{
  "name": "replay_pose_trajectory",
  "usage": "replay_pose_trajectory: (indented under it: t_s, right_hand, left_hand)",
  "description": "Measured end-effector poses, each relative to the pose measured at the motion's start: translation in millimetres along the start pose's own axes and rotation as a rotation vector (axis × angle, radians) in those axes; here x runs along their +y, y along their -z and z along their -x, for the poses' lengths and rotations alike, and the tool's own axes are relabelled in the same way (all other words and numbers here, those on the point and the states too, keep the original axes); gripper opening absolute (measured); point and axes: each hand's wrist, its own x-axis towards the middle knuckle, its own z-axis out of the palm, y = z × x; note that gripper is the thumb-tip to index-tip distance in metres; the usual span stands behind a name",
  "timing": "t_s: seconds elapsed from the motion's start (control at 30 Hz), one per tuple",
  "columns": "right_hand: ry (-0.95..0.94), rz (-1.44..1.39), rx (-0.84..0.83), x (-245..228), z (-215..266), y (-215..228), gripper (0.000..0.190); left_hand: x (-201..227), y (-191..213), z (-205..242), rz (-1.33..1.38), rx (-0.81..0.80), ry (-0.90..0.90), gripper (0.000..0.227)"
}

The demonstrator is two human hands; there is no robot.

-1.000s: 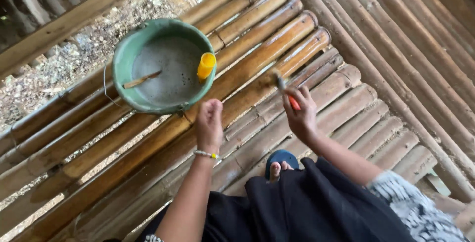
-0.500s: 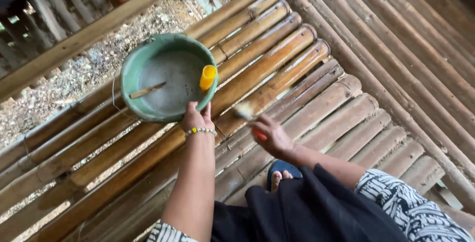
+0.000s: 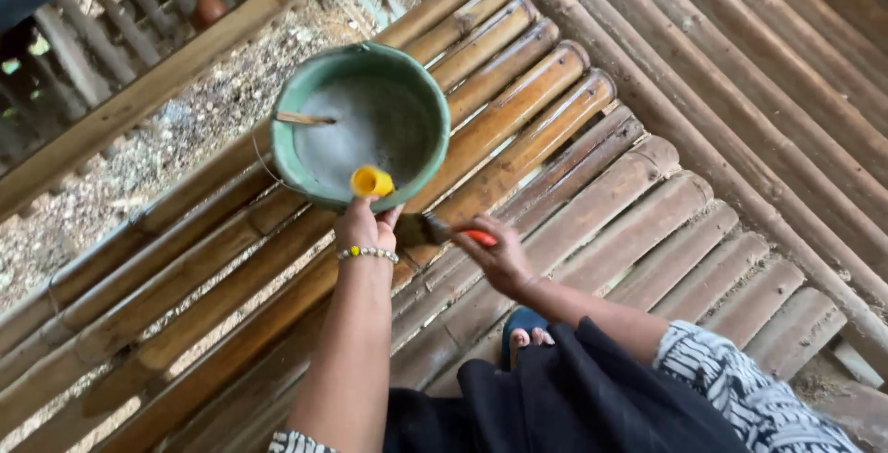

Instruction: Applying a liquid coating to bamboo poles using a paintbrush and a small hand tool.

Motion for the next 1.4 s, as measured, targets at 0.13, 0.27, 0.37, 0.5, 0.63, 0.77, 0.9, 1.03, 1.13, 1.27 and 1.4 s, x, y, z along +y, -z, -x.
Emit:
replay_pose_trajectory:
  t_s: [0.13, 0.27, 0.37, 0.5, 0.63, 0.77, 0.9, 1.03, 1.13, 1.27, 1.4]
  right_hand:
    - [0.083, 0.295, 0.276, 39, -21, 81, 0.015]
    - [0.205, 0.584, 0.314, 65, -46, 137, 0.028]
    - [0.212, 0.569, 0.176, 67, -40, 112, 0.03]
    - [0.022, 0.253, 0.129, -10, -65, 111, 0.01]
    - [0.114, 0.431, 0.268, 28, -99, 158, 0.008]
    - [0.058, 0.431, 0.237, 54, -108, 150, 0.015]
    - [0.096, 0.401, 0.281, 35, -129, 161, 0.013]
    - [0.039, 0.603, 0.247, 62, -123, 162, 0.017]
    - [-0.035, 0.173, 0.297, 5, -142, 178, 0.01]
    - [0.098, 0.191, 0.208, -115, -161, 175, 0.014]
    - [0.158, 0.277, -0.09, -67, -181, 117, 0.01]
  left_hand:
    - [-9, -13, -7, -0.034, -0.037, 0.017, 0.069]
    - [-5, -34, 2, -0.101, -0.044, 0.054, 0.074]
    - [7, -59, 30, -0.175, -0.077, 0.079, 0.077]
    - [3, -51, -8, -0.341, -0.12, 0.089, 0.052]
    - [-11, -18, -61, -0.361, -0.109, 0.132, 0.021]
    - [-19, -19, -61, -0.509, 0.003, 0.114, 0.022]
    - [27, -70, 10, -1.331, 0.185, -0.671, 0.104]
    - [46, -54, -37, -1.673, 0.062, -0.872, 0.08]
    - [51, -39, -72, -1.727, -0.042, -1.203, 0.078]
    - [62, -47, -64, -1.607, -0.255, -0.931, 0.072]
    - [61, -51, -83, -1.7, -0.31, -0.854, 0.068]
